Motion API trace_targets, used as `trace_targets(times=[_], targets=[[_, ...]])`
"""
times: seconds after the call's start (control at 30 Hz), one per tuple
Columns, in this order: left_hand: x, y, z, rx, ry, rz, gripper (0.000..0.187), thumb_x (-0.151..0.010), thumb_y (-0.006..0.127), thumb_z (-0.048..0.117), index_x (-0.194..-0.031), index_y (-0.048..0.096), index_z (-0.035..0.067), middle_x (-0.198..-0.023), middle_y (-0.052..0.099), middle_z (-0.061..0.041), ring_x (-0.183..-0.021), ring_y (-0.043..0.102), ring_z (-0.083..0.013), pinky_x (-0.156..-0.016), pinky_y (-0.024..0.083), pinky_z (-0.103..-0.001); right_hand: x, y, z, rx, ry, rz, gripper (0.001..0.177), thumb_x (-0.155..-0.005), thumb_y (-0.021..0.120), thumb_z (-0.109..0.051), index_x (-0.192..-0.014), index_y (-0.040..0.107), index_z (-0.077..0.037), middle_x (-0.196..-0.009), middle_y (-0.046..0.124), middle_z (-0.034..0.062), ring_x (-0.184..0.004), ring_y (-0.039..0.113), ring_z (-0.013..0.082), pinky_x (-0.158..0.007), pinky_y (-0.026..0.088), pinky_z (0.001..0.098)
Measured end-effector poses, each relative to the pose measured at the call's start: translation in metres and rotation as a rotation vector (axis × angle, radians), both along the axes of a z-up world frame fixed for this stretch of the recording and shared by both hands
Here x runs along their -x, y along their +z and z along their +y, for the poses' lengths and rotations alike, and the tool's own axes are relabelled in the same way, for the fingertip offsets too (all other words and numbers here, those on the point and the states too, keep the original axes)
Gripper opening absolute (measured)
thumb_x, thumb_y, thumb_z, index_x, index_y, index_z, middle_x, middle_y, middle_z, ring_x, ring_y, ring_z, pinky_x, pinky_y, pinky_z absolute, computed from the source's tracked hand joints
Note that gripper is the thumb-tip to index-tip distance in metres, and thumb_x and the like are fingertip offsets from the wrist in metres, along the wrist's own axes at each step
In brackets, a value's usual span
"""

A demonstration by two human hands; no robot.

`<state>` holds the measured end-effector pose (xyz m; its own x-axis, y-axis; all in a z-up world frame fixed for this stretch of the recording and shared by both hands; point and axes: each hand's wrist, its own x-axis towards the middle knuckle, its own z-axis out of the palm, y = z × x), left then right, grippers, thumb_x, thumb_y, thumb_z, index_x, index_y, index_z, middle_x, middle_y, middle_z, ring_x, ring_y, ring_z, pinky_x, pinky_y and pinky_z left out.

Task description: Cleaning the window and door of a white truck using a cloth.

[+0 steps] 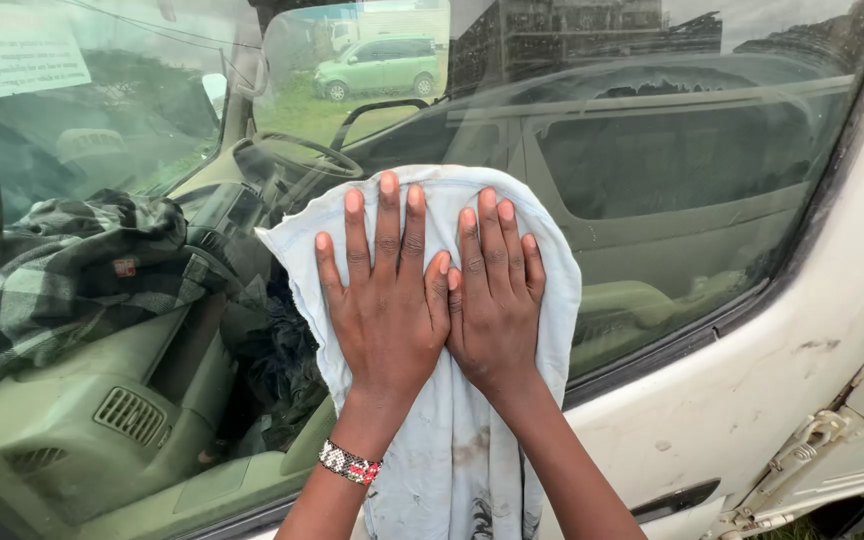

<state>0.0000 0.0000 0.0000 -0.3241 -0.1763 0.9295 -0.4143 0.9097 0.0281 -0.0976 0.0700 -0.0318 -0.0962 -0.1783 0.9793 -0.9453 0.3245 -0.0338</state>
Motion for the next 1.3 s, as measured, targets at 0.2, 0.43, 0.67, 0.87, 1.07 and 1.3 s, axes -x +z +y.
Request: trace_targets(times=[0.2, 0.43, 0.67, 0.87, 1.07, 1.3], targets=[[0.001, -0.036, -0.002, 0.028, -0.011, -0.055, 0.059, -0.111, 0.045, 0.037, -0.165, 0.036, 0.015, -0.173, 0.021, -0.004, -0.161, 0.013, -0.0287, -0.128, 0.007, -0.055, 0.000, -0.051, 0.002, -0.003, -0.049, -0.077, 0.057, -0.113, 0.038, -0.027, -0.162, 0.028, 0.001, -0.170, 0.025, 0.0208, -0.161, 0.020, 0.0320, -0.131, 0.011, 0.0497], [0.007, -0.122, 0.003, 0.045, -0.011, -0.122, 0.058, -0.108, 0.041, 0.038, -0.162, 0.038, 0.016, -0.171, 0.026, -0.003, -0.158, 0.015, -0.0281, -0.125, 0.005, -0.054, 0.003, -0.127, 0.017, -0.057, -0.078, -0.125, 0.063, -0.111, 0.037, -0.031, -0.161, 0.022, 0.005, -0.169, 0.019, 0.0240, -0.160, 0.014, 0.0356, -0.130, 0.010, 0.0521], [0.022, -0.080, 0.013, 0.059, -0.044, -0.048, 0.056, -0.108, 0.042, 0.037, -0.161, 0.042, 0.019, -0.170, 0.028, -0.002, -0.158, 0.018, -0.0272, -0.127, 0.007, -0.052, 0.019, -0.092, 0.020, 0.001, -0.058, -0.111, 0.062, -0.111, 0.037, -0.029, -0.161, 0.024, 0.005, -0.170, 0.020, 0.0238, -0.161, 0.015, 0.0349, -0.130, 0.008, 0.0512], [0.032, -0.022, 0.029, 0.088, -0.040, -0.055, 0.055, -0.109, 0.043, 0.035, -0.162, 0.042, 0.022, -0.171, 0.027, -0.001, -0.159, 0.020, -0.0262, -0.128, 0.010, -0.051, 0.040, -0.037, 0.029, 0.027, -0.039, -0.026, 0.059, -0.111, 0.036, -0.028, -0.162, 0.028, 0.002, -0.171, 0.024, 0.0190, -0.162, 0.020, 0.0295, -0.131, 0.009, 0.0476], [0.045, -0.015, 0.037, 0.091, -0.015, -0.019, 0.054, -0.110, 0.043, 0.034, -0.163, 0.040, 0.022, -0.172, 0.026, -0.001, -0.160, 0.018, -0.0281, -0.129, 0.010, -0.052, 0.053, -0.025, 0.042, -0.027, -0.038, -0.017, 0.058, -0.111, 0.037, -0.027, -0.162, 0.029, 0.001, -0.171, 0.024, 0.0186, -0.162, 0.019, 0.0295, -0.132, 0.009, 0.0476], [0.065, -0.086, 0.057, 0.044, 0.003, -0.004, 0.055, -0.108, 0.042, 0.037, -0.160, 0.040, 0.022, -0.171, 0.025, -0.002, -0.159, 0.017, -0.0271, -0.127, 0.008, -0.053, 0.072, -0.081, 0.073, -0.080, 0.042, -0.010, 0.061, -0.111, 0.037, -0.029, -0.162, 0.024, 0.003, -0.170, 0.020, 0.0218, -0.160, 0.015, 0.0315, -0.129, 0.009, 0.0492]])
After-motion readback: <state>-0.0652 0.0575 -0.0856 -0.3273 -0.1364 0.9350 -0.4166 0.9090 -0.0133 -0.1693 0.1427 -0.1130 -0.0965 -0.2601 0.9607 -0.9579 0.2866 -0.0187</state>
